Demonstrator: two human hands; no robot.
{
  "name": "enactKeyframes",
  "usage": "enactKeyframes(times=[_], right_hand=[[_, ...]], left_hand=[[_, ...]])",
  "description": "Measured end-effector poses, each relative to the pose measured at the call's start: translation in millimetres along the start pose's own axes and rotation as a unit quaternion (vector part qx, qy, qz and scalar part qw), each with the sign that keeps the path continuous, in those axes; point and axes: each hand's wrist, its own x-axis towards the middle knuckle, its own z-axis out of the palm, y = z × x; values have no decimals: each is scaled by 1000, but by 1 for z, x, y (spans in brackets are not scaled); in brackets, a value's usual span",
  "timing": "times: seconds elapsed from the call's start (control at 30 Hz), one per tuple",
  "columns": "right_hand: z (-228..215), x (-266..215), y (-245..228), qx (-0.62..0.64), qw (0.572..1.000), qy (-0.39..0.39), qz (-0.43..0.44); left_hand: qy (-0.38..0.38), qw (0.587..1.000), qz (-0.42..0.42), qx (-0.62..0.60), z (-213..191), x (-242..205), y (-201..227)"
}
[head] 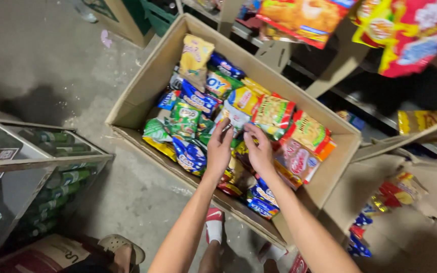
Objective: Organizes various small snack bags and packets from a large cardboard box into a smaller display basket or onto retail shelves.
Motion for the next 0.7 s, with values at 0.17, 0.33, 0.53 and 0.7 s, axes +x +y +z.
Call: enactKeyframes(times=[0.17,0.33,0.53,0.7], right_hand=[[35,22,33,-34,998,-1,58],[65,41,77,19,994,-18,105],[132,59,45,40,963,-50,261],[178,59,51,-52,984,-43,166]], left_hand=[[54,998,-7,22,-57,33,-29],[103,992,-16,64,-97,70,-56],[152,941,104,285,-135,110,-71],[112,907,48,403,-152,120,-88]])
